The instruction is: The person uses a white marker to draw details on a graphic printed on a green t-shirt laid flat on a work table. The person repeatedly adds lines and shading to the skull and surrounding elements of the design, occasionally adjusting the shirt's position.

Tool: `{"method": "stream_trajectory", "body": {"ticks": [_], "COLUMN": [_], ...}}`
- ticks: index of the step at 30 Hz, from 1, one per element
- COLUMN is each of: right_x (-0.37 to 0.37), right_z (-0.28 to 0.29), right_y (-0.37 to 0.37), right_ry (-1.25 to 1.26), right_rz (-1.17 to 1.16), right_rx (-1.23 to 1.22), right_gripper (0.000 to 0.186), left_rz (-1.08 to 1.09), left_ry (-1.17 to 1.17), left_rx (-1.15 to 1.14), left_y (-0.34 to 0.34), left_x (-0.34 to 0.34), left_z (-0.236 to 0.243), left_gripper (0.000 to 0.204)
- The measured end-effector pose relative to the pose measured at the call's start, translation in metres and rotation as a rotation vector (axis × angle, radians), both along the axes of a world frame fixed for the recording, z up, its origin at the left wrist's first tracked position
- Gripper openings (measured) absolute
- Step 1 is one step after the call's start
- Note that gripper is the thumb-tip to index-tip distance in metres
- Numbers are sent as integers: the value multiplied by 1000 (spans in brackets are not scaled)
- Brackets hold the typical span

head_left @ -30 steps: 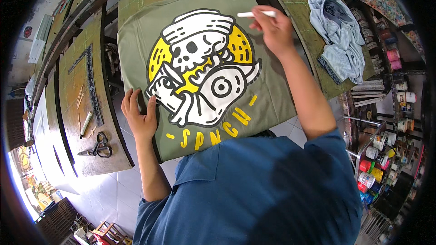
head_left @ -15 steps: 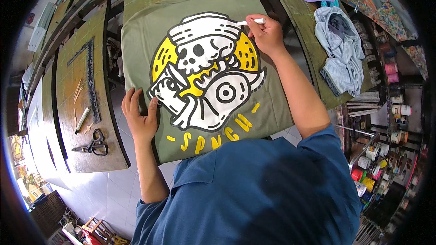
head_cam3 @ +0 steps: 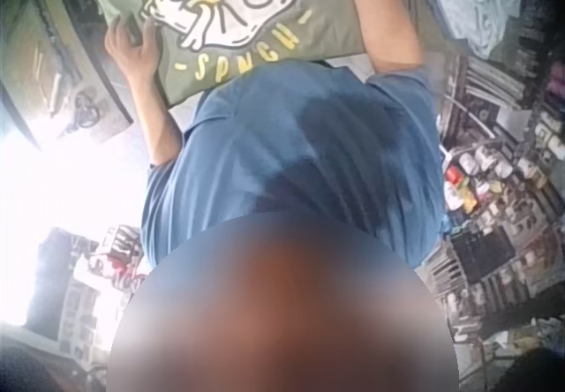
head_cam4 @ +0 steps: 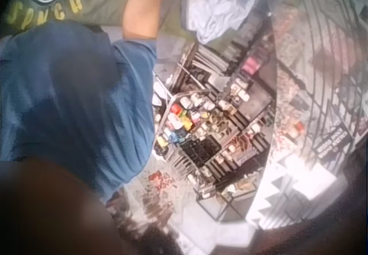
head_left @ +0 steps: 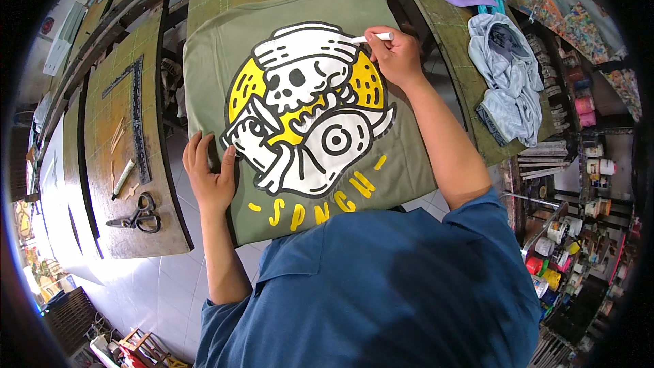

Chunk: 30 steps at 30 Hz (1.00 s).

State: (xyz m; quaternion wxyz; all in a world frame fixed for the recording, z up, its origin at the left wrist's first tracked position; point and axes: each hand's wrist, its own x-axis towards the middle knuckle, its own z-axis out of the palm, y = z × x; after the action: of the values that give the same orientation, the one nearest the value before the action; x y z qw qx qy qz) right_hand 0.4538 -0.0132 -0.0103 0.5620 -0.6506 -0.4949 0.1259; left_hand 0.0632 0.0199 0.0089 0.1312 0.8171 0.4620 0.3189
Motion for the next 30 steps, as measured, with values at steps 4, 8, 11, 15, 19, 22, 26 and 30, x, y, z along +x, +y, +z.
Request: {"method": "stream_trajectory", "body": {"ticks": [4,8,11,15,19,22,26,30], "right_x": [-5,-1,-2,-2,0,-6,-5,-4], "right_z": [8,-2,2,2,-1,7,4,4], "right_y": [-3,2,-2,-1,0,-4,0,-2], "right_ry": [10,-94,-4,-50,-65,114,-89,-3], "right_rz": [-14,-23,-21,-14,-58,21,9,1], "right_rx": [3,38,12,16,-30,86,46,31], "right_gripper": [19,19,19,19,19,17,17,18], "left_rz": [-4,2,2,-4,-4,-4,2,0], "left_ry": [13,13,4,3,4,-3,-2,5], "left_rx": [-2,0,-13,-6,-11,-18,-3,-2], "left_y": [0,0,1,1,1,0,0,1], "left_x": [-1,-2,-3,-2,-3,-3,-2,-3], "left_z": [1,-1,-1,0,-1,-1,0,-1], "left_gripper": [41,41,41,40,40,40,40,40]}}
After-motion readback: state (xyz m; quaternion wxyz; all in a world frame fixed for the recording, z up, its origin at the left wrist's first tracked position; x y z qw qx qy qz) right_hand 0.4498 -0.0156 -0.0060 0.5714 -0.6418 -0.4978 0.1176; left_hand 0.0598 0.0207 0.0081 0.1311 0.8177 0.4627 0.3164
